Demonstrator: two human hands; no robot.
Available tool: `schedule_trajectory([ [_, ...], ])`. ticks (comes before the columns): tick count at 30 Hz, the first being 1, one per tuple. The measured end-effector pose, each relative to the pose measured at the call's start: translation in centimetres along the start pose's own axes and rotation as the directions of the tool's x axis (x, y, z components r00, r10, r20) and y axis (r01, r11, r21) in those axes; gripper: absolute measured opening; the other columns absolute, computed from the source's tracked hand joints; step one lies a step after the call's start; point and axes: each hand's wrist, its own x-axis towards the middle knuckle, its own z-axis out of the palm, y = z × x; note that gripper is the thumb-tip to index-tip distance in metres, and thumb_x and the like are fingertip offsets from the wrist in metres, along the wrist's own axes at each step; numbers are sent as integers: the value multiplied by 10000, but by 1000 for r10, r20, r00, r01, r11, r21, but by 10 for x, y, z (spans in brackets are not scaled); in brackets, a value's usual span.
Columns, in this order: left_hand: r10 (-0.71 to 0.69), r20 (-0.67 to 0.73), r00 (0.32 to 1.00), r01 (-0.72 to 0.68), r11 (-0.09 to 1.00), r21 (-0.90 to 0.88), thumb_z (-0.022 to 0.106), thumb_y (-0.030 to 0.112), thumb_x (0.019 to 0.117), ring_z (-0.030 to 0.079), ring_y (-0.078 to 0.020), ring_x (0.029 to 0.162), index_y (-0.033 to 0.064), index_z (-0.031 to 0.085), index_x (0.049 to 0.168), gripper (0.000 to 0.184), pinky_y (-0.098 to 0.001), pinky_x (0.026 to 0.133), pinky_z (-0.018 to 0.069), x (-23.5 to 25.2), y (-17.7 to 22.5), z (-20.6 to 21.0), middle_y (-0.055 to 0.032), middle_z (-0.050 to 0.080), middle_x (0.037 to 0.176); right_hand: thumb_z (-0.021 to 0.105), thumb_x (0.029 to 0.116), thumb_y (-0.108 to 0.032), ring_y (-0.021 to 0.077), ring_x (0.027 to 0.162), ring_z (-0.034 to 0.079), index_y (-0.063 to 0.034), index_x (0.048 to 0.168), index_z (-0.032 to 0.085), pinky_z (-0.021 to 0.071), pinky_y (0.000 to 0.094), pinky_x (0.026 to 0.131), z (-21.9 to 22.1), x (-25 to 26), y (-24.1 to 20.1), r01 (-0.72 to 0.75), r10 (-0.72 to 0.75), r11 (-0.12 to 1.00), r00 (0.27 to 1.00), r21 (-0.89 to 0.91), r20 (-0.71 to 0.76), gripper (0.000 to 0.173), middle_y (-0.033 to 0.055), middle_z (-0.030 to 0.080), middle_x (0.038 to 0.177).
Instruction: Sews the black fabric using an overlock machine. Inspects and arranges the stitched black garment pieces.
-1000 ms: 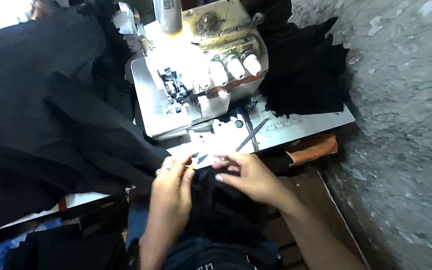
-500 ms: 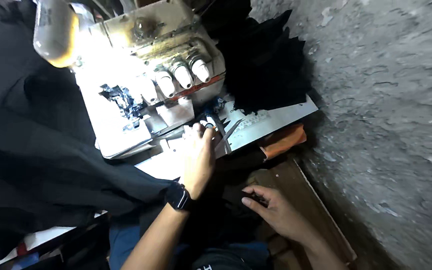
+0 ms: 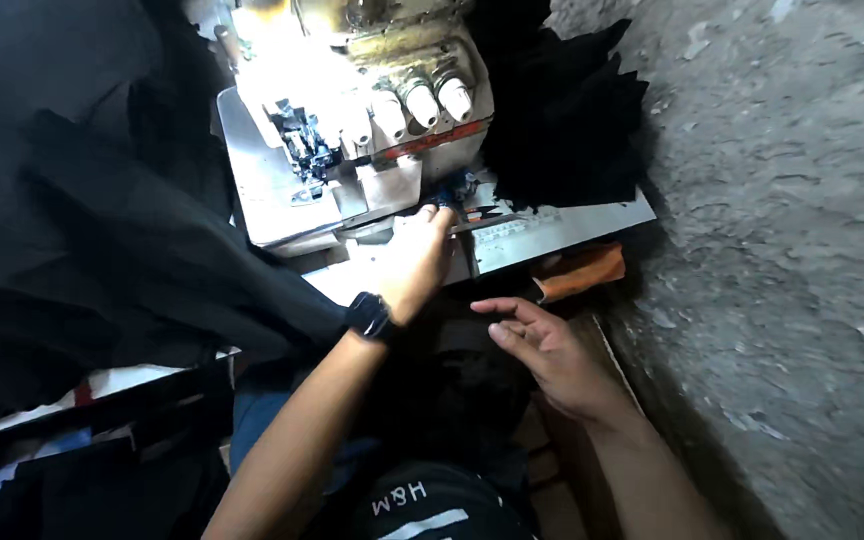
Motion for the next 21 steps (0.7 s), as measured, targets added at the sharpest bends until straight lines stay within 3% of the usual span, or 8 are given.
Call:
schedule_trajectory([
  [3, 46, -146, 988, -96, 931, -352, 645, 221, 1013, 678, -99, 788, 80, 694, 1032, 150, -301, 706, 605, -73, 22, -51, -7, 699, 905, 512, 1050, -64, 96, 1021, 680, -55, 1163, 719, 573, 258, 909, 5, -7, -17, -1, 7, 987, 999, 163, -32, 235, 22, 725, 1121],
  [5, 96, -111, 989, -139, 859, -493, 628, 341, 1026, 694, -94, 938, 118, 693, 1034, 233, -297, 825, 604, -139, 37, -61, 1, 719, 996, 498, 1052, -79, 109, 966, 695, -58, 1131, 724, 596, 290, 867, 12, -6, -27, -51, 67, 947, 997, 317, -39, 241, 46, 731, 1074],
  [8, 104, 183, 978, -61, 973, -223, 715, 426, 946, 602, -168, 1280, 179, 600, 1407, 535, -441, 1133, 456, -205, 30, -28, -31, 663, 1343, 560, 1016, -121, 141, 878, 711, -65, 1163, 715, 618, 317, 809, 34, 8, -44, 6, -7, 902, 1000, 432, 0, 221, 87, 726, 1032],
  [11, -10, 127, 992, 0, 997, 83, 751, 362, 921, 689, -188, 1071, 191, 590, 1405, 538, -482, 1029, 502, -229, -1, -34, -22, 723, 1163, 707, 907, -101, 169, 1022, 712, -75, 1282, 690, 618, 330, 882, 41, 23, -58, 203, -233, 944, 968, 259, 91, 376, 82, 713, 1207],
  [14, -10, 3, 1000, 9, 999, 49, 665, 259, 996, 701, -148, 941, 193, 684, 1225, 239, -403, 881, 564, -249, -6, -99, 20, 740, 1046, 745, 809, -55, 166, 1196, 646, -76, 1336, 683, 611, 300, 960, 52, 21, -64, 444, -319, 855, 859, -270, 401, 532, 100, 594, 1376],
  [16, 7, -13, 1000, -6, 999, 50, 614, 267, 1029, 688, -128, 920, 164, 689, 1147, 174, -360, 854, 563, -257, -4, -142, 18, 727, 1007, 788, 772, -131, 193, 1212, 629, -148, 1319, 701, 578, 339, 971, 72, 24, -64, 636, -332, 529, 764, -562, 553, 553, 117, 608, 1372],
  [19, 137, -23, 990, -133, 982, 136, 620, 322, 1027, 677, -103, 872, 151, 719, 1082, 205, -301, 804, 564, -248, 11, -200, 9, 715, 951, 761, 810, -194, 287, 1194, 630, -188, 986, 772, 555, 475, 960, 117, 36, -63, 819, -473, 206, 562, -535, 678, 176, 89, 671, 1276],
  [21, 210, -31, 977, -200, 960, 195, 632, 345, 1014, 684, -55, 873, 172, 724, 1113, 219, -267, 785, 575, -239, 40, -252, 36, 731, 975, 667, 927, -195, 250, 1344, 530, -156, 920, 743, 449, 471, 1124, 133, 47, -77, 907, -566, 331, 412, -261, 714, 86, 49, 642, 1331],
])
